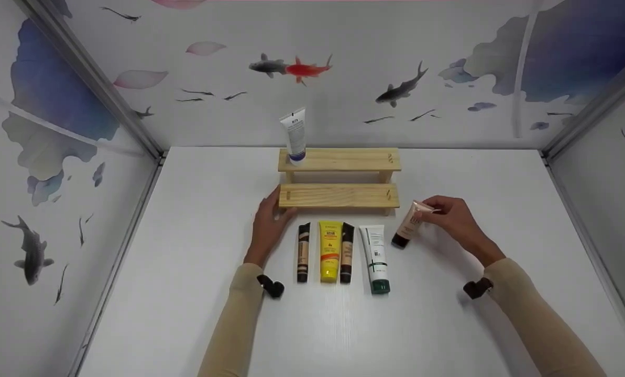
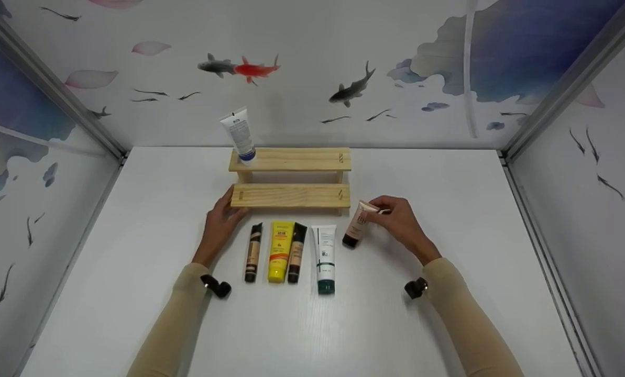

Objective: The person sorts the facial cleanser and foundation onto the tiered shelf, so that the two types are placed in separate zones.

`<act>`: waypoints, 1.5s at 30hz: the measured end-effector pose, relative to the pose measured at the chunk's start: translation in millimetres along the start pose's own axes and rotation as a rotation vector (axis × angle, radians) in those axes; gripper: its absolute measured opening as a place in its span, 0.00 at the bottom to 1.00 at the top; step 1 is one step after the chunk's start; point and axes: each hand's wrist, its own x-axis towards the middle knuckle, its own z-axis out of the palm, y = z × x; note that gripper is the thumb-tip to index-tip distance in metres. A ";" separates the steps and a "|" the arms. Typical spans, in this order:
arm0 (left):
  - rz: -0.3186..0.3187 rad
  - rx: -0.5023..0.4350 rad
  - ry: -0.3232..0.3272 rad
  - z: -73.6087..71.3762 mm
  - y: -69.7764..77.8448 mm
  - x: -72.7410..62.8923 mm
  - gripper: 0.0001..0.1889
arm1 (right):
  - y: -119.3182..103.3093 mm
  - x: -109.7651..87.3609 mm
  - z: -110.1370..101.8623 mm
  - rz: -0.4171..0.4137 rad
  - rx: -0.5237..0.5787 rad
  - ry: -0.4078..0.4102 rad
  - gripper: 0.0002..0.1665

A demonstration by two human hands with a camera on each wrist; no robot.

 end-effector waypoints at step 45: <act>-0.025 -0.008 0.013 2.2 0.4 0.5 0.45 | -69.3 44.3 29.6 -0.232 -0.074 0.087 0.15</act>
